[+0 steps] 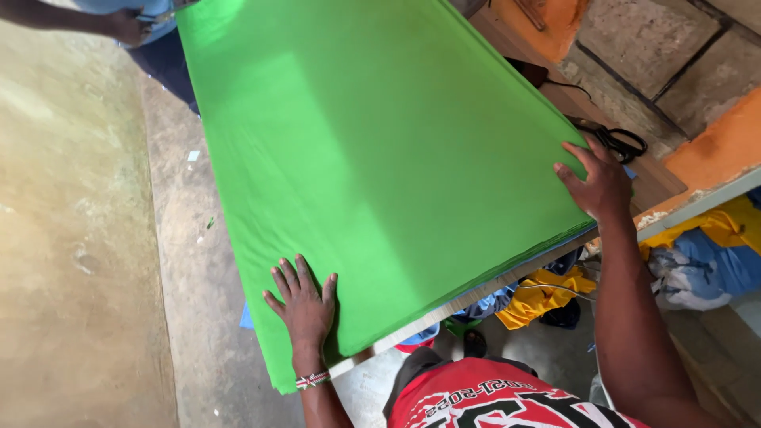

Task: The person folds a large green fabric sheet on a table, aligning the edges and smoothing the surface. They repeat this process with multiple green sheets, stacking the folded items on the table.

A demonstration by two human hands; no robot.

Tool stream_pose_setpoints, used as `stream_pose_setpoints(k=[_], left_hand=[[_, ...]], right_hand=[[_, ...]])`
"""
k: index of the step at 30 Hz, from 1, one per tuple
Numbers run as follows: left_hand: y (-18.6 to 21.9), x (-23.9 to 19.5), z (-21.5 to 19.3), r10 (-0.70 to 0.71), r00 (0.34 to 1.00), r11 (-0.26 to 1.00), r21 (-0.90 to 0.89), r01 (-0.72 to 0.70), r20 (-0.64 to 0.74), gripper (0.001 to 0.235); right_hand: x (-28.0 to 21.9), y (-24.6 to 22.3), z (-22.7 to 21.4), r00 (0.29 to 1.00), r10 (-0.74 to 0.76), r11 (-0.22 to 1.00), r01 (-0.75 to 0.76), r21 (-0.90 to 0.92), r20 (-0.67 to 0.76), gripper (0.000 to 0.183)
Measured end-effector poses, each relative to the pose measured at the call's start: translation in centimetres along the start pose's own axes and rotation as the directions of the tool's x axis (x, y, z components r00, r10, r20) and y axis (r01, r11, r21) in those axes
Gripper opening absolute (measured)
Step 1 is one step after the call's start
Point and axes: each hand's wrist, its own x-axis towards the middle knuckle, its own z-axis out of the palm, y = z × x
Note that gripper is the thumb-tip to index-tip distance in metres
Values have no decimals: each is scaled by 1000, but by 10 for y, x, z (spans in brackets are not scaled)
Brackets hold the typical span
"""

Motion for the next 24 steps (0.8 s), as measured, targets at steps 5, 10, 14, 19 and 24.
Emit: stream_pose_setpoints(k=[5,10,14,19,24], left_hand=[[19,11,9,-60,998,988,-141,57,-11,84],[106,14,5,150,965,811,-532,-244,-215,62],[179,-1,-46,306,947,627,-729,-275,-95,71],[228,-10,-55,544,838,462,-847,-264,36,67],[276,1,-58,529,848,436,-872,-225,46,63]], right_hand=[[-1,-7,3,990,137,990,-137,-15,35,54],[-1,16,16,999,49,998,-50,-36,-22,54],[-2,-3,-1,998,64,994,-64,83,2,43],[0,-17,-10,980,199,923,-189,334,6,31],[3,-20,-22,949,288,695,-112,710,-132,37]])
